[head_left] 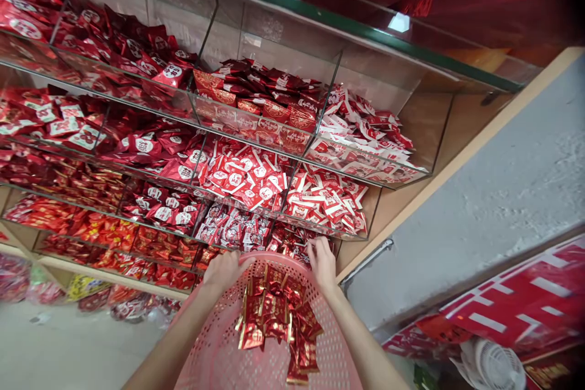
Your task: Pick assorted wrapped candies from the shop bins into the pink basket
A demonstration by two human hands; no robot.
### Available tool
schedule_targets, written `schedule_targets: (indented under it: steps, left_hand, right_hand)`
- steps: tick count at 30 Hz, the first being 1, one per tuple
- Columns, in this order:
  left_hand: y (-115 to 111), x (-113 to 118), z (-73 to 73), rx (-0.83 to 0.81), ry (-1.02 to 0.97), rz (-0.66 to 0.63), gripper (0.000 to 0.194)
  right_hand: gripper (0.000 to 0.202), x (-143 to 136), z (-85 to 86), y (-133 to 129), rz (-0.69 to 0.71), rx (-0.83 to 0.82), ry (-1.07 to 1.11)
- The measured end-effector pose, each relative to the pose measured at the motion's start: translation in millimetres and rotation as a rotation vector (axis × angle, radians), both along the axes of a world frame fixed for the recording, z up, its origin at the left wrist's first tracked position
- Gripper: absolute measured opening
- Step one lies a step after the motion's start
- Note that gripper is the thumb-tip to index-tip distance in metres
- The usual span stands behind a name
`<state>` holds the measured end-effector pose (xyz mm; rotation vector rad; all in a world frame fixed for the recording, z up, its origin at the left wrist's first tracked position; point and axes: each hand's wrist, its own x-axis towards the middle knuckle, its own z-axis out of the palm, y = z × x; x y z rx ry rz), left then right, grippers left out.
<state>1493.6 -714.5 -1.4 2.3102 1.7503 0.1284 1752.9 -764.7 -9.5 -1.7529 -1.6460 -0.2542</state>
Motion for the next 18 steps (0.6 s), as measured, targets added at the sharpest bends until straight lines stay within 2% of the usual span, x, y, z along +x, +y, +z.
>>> schedule_targets:
  steps: [3, 8, 11, 18]
  left_hand:
    - [0, 0, -0.4, 0.000, -0.002, -0.009, 0.067]
    - [1, -1, -2.5, 0.024, -0.007, -0.029, 0.067]
    - [1, -1, -3.1, 0.039, -0.001, -0.036, 0.067]
    - [1, 0, -1.4, 0.038, 0.015, -0.034, 0.066]
  right_hand:
    - [0.025, 17, -7.6, -17, -0.095, 0.034, -0.165]
    - [0.028, 27, -14.9, -19, -0.329, -0.024, -0.389]
    - [0.025, 24, -13.6, -15, -0.427, -0.138, -0.425]
    - [0.025, 17, -4.6, -2, -0.531, -0.362, -0.421]
